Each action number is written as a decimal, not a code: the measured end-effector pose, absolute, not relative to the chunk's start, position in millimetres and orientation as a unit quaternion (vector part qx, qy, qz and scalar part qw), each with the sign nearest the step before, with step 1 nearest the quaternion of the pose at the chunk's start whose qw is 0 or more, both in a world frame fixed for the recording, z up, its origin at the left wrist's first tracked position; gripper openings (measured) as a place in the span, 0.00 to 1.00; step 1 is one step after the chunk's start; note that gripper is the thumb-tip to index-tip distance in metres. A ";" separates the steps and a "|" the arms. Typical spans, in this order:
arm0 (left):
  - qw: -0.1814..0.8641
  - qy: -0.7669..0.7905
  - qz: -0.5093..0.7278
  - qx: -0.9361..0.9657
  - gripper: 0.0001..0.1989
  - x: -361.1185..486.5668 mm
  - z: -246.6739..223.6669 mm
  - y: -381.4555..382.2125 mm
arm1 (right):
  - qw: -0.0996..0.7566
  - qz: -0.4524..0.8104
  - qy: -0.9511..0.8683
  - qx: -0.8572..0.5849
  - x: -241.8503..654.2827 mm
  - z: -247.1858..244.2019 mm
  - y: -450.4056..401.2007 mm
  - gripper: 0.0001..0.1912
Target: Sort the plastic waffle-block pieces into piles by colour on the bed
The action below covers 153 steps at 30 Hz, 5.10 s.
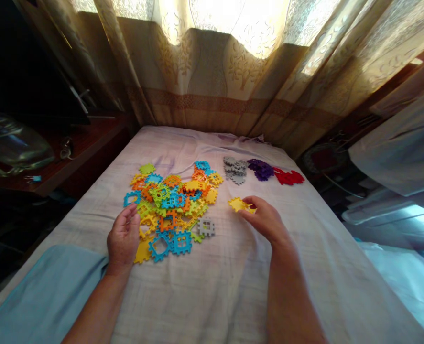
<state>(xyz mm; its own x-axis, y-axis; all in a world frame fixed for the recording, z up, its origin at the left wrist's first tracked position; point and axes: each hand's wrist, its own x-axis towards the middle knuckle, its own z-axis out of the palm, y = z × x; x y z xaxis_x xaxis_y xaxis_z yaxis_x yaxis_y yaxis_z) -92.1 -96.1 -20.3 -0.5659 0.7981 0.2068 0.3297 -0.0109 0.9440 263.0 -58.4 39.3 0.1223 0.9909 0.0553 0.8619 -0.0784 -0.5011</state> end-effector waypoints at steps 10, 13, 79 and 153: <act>0.203 0.664 0.577 0.429 0.21 -90.1 -16.1 -96.6 | 0.178 0.106 -0.620 -0.757 294.6 16.0 -55.3 0.16; 0.207 0.666 0.577 0.424 0.22 -91.8 -19.6 -95.8 | 0.213 0.073 -0.648 -0.728 275.8 16.0 -51.7 0.16; 0.208 0.670 0.570 0.428 0.24 -92.9 -21.4 -94.6 | 0.163 0.096 -0.822 -0.538 156.6 16.0 -40.2 0.09; 0.208 0.665 0.574 0.429 0.24 -92.3 -21.8 -94.1 | 0.058 0.128 -0.739 -0.658 194.0 67.9 -55.8 0.12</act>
<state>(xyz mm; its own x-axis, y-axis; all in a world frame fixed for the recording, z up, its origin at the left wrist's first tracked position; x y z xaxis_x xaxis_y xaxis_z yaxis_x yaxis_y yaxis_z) -92.3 -94.1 -21.8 -0.5449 0.8100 0.2167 0.3331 -0.0280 0.9425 194.0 -55.8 67.9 -0.1262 0.9886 -0.0825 0.9589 0.1003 -0.2654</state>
